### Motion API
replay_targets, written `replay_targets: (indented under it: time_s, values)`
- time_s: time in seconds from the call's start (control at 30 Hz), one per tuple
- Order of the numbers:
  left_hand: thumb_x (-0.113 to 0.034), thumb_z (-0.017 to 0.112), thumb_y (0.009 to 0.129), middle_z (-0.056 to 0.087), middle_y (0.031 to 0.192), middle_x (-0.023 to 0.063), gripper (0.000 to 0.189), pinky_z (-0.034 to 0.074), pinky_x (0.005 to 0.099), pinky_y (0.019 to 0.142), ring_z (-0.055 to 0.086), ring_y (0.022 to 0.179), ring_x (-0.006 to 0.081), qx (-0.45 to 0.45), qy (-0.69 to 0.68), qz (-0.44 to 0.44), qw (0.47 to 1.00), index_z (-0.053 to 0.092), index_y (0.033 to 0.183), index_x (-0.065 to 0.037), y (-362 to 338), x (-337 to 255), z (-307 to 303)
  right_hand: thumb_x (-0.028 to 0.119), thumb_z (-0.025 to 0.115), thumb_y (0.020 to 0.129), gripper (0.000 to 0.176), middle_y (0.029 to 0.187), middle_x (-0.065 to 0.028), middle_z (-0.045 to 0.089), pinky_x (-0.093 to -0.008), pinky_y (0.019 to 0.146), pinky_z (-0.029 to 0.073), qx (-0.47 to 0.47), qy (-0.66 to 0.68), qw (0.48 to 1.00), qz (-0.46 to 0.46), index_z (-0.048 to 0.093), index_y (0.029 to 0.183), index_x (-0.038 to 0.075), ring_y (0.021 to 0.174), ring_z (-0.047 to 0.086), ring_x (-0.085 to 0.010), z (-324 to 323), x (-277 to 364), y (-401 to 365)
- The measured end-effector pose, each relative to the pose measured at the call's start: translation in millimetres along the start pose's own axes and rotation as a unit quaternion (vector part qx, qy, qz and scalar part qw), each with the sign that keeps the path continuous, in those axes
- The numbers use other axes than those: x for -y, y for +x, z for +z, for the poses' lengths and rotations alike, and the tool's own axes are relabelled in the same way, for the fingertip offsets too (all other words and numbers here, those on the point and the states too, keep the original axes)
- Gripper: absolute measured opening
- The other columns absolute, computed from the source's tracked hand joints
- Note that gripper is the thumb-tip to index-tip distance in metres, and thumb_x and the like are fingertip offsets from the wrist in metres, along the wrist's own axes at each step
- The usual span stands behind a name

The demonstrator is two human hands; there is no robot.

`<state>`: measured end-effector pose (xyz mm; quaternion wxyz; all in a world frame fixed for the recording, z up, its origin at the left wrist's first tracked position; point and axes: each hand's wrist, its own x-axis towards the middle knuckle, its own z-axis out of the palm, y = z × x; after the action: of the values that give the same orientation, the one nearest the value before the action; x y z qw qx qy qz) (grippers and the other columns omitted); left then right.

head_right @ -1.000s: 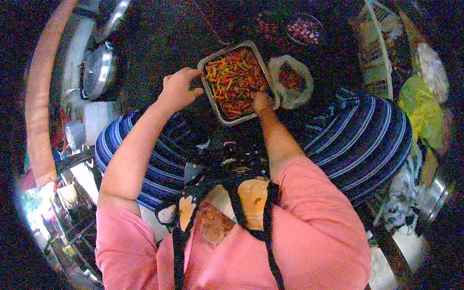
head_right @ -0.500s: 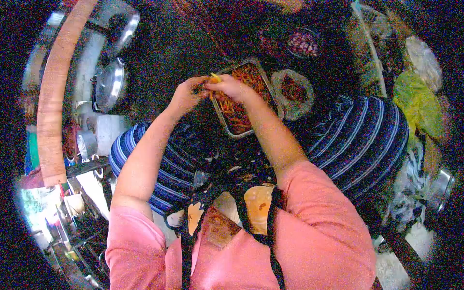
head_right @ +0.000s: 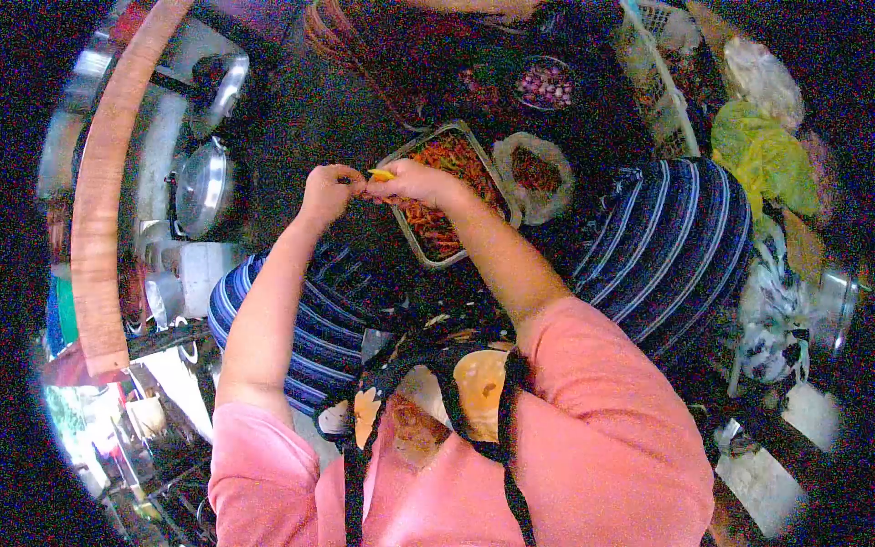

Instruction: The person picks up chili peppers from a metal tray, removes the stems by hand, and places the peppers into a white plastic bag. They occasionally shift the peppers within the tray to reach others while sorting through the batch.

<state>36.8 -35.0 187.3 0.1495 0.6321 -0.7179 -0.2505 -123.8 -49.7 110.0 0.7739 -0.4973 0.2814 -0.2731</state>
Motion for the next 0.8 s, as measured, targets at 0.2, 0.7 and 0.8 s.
replay_targets:
  time_s: [0.2, 0.7, 0.8]
  values:
    - [-0.009, 0.068, 0.063, 0.064, 0.068, 0.0124, 0.013, 0.048, 0.0311, 0.061, 0.061, 0.062, 0.0202, 0.010, -0.015, 0.023, 1.000, 0.067, 0.073, -0.002, 5.8, -0.1, 2.6, 0.022, 0.058, 0.082, 0.017, 0.072, 0.0026, 0.054, -0.0154, 0.042, 0.027, -0.081, 0.091, 0.992, 0.044, 0.059, 0.094, 0.010, 0.051, 0.039, -0.0021, -37.7, -23.8, -22.5]
    - [-0.014, 0.061, 0.066, 0.056, 0.103, 0.0130, 0.043, 0.042, 0.0405, 0.080, 0.053, 0.098, 0.0296, 0.115, 0.162, 0.385, 0.901, 0.052, 0.107, -0.006, -80.8, -166.5, -35.0, 0.020, 0.042, 0.089, 0.021, 0.067, -0.0074, 0.047, -0.0300, 0.043, 0.037, -0.507, 0.460, 0.726, -0.072, 0.052, 0.099, 0.005, 0.053, 0.042, -0.0172, -168.9, -107.7, -53.5]
    - [-0.018, 0.057, 0.066, 0.055, 0.090, 0.0102, 0.026, 0.043, 0.0397, 0.078, 0.054, 0.089, 0.0279, 0.127, 0.106, 0.463, 0.871, 0.055, 0.089, -0.005, -131.5, -223.6, -64.9, 0.019, 0.041, 0.090, 0.021, 0.065, -0.0082, 0.046, -0.0307, 0.044, 0.038, -0.487, 0.407, 0.773, -0.010, 0.051, 0.099, 0.003, 0.053, 0.042, -0.0176, -181.7, -130.6, -44.4]
